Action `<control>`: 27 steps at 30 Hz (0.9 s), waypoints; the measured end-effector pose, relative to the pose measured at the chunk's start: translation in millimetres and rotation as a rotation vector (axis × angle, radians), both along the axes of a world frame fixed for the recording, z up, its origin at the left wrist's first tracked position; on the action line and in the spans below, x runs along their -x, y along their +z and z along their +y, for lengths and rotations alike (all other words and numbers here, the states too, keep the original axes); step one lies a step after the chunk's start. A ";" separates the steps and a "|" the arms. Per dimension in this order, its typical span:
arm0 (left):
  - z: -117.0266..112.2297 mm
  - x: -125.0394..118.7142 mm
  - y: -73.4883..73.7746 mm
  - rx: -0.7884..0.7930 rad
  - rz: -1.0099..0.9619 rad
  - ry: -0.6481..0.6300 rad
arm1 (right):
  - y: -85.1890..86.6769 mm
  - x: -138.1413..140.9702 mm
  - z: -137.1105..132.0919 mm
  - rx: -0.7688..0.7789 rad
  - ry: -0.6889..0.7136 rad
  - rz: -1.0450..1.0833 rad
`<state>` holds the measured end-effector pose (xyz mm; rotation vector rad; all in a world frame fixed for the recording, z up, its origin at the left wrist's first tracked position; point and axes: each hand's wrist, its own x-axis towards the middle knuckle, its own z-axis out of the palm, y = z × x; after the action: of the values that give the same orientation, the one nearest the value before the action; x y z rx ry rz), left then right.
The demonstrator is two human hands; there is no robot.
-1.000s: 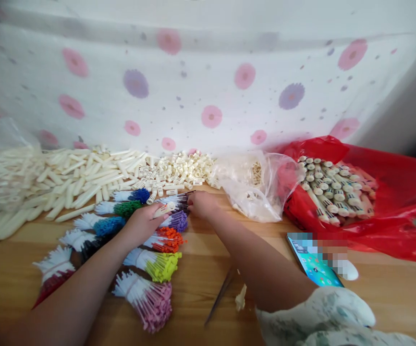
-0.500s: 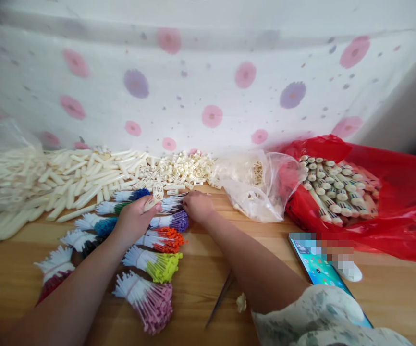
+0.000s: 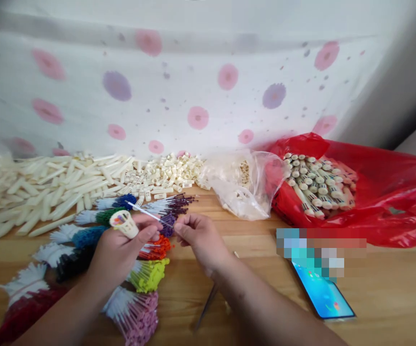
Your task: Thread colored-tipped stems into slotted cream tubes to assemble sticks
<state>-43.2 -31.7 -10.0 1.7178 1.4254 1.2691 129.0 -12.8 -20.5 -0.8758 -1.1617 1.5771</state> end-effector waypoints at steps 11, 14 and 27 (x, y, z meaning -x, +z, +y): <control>-0.8 -7.2 -3.1 0.161 -0.449 -0.088 | -5.1 2.0 -17.5 0.043 -0.009 0.023; -1.5 -9.5 1.8 0.173 -0.465 -0.070 | -5.0 1.6 -18.0 0.034 -0.013 0.004; 0.2 -15.9 8.0 0.223 -0.744 -0.087 | -9.2 6.8 -26.1 -0.173 -0.100 0.058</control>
<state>-27.3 -31.5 -1.9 0.9803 0.9830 1.4257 122.3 -38.8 -29.7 -0.7576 -1.1753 1.3899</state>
